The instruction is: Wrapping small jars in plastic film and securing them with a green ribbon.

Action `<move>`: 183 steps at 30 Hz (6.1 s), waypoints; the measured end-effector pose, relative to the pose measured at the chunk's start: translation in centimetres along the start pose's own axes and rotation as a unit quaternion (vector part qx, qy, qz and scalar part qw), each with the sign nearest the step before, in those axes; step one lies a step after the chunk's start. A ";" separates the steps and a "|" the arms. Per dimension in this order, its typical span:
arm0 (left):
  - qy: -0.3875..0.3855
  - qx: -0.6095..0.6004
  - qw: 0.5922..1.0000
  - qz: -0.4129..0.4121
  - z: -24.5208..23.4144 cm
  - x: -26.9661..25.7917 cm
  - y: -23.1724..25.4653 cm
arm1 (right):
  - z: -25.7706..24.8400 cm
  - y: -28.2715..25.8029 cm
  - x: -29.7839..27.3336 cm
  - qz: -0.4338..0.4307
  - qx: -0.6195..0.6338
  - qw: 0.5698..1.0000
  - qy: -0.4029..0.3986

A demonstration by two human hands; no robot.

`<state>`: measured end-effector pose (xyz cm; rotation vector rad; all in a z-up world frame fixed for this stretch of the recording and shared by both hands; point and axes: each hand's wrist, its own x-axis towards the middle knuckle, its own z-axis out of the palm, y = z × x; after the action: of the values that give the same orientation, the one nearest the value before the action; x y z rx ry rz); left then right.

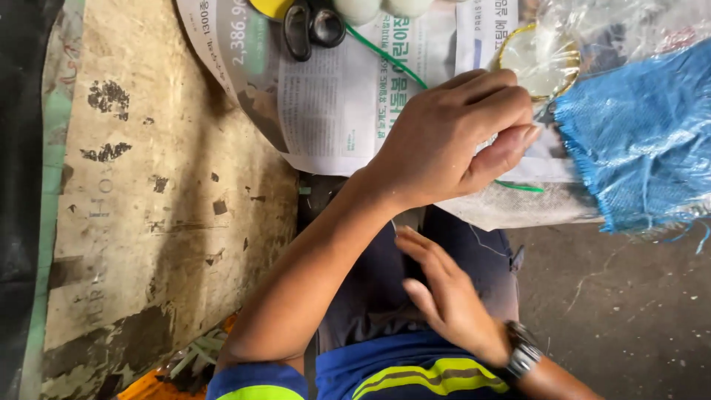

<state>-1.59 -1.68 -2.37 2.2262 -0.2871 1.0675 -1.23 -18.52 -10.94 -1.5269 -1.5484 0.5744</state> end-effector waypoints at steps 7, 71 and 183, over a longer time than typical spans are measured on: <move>-0.007 0.000 1.000 -0.011 0.0 0.6 1.0 | 4.9 4.6 1.1 0.027 -0.018 0.998 0.054; 0.200 0.398 0.879 0.170 0.2 3.3 0.6 | -15.4 -0.9 12.1 -0.144 -0.199 0.947 0.208; 0.175 0.214 0.959 0.054 -0.3 4.2 -0.4 | -15.7 -3.3 11.1 -0.070 -0.172 0.969 0.163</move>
<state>1.12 -0.91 0.78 2.3472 -0.0205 1.6882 11.11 -12.18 2.69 -1.6509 -1.5316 -0.0348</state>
